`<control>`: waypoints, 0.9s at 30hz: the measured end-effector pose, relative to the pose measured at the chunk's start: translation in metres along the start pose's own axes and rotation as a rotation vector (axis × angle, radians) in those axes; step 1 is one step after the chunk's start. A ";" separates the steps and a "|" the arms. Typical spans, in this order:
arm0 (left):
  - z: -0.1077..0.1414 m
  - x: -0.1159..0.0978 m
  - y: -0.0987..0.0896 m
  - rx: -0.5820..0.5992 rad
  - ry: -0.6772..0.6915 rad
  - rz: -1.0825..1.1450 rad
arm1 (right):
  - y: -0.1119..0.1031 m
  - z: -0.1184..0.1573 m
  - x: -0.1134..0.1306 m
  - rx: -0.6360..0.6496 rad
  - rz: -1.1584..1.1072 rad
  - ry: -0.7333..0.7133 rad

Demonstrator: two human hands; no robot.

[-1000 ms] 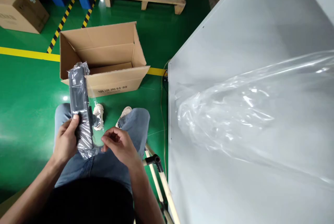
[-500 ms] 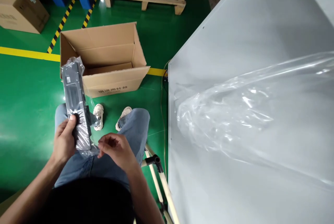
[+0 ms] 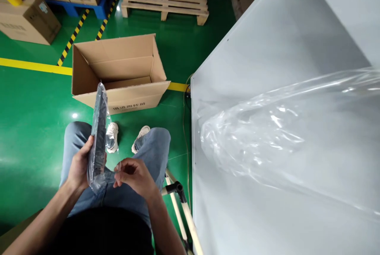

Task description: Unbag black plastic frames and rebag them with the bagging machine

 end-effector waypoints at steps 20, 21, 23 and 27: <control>-0.007 0.021 -0.016 0.076 0.316 -0.478 | -0.006 0.004 0.080 -0.624 0.581 -0.463; -0.005 0.020 -0.008 0.119 0.340 -0.482 | -0.005 0.004 0.078 -0.605 0.587 -0.460; 0.000 0.017 0.008 0.186 0.402 -0.526 | -0.002 0.004 0.077 -0.574 0.605 -0.464; 0.006 0.007 0.023 0.166 0.464 -0.611 | -0.012 0.007 0.081 -0.620 0.628 -0.470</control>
Point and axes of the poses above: each hand's wrist, its own z-axis away from the middle knuckle, its own y-axis out of the palm, x = y × z, the point moved 9 cm from there along -z, towards the middle knuckle, and after that the axes turned 9 degrees about -x, right-handed, at the moved point
